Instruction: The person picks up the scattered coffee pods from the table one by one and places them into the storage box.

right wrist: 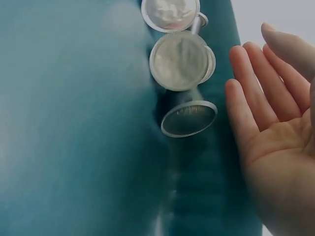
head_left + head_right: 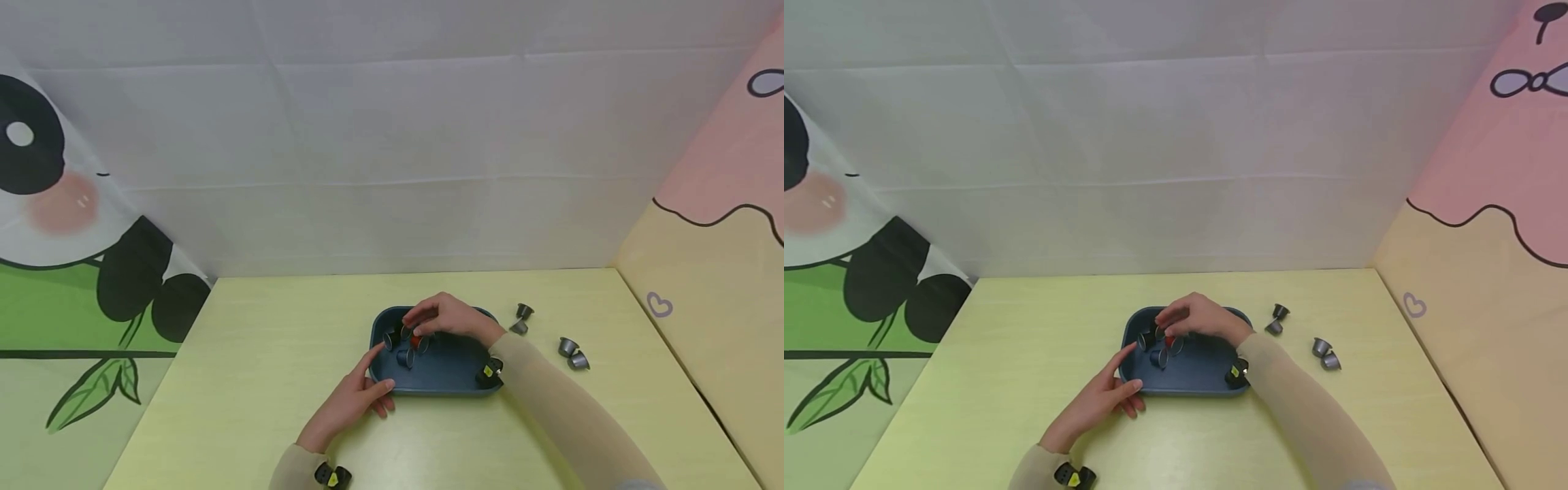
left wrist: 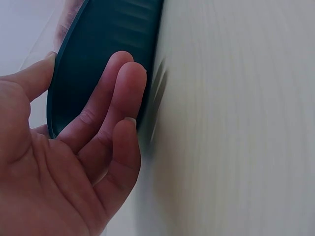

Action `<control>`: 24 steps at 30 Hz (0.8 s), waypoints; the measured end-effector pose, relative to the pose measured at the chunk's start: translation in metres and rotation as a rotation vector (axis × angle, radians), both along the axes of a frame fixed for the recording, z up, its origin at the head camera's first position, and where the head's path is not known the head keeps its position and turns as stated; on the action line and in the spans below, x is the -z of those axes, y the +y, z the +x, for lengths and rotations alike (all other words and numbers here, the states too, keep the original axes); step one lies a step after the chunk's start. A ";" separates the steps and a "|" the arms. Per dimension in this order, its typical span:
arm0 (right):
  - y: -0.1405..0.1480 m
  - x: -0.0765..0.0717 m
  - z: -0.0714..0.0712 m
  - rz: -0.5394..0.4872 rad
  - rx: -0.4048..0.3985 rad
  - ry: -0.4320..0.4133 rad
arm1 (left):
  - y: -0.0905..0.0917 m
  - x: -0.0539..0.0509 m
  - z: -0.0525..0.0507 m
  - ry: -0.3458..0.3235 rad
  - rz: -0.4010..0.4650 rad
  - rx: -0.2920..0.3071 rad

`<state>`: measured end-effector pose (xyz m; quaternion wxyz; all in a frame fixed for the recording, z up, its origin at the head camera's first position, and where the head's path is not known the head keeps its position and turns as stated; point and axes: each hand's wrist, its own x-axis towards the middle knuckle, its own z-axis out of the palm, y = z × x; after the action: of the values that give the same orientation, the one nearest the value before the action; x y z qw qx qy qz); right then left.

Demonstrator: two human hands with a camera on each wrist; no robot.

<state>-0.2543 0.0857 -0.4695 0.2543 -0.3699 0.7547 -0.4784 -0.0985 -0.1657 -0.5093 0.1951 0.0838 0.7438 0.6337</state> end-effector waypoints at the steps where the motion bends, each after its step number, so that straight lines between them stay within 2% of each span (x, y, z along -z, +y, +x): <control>1: 0.000 -0.002 0.000 -0.003 0.001 0.010 | 0.000 0.000 0.000 0.001 0.000 0.001; 6: -0.001 -0.014 0.001 -0.002 0.027 0.097 | 0.001 -0.002 0.000 0.009 -0.003 0.006; 9: 0.001 -0.024 0.002 -0.013 0.049 0.121 | 0.002 -0.002 0.000 0.015 -0.008 0.005; 24: 0.043 -0.069 0.011 -0.065 0.213 0.060 | 0.002 0.000 0.001 0.021 -0.013 -0.011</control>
<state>-0.2435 0.1285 -0.4000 0.1671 -0.3096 0.7811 -0.5159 -0.0976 -0.1632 -0.5094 0.1843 0.0848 0.7503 0.6292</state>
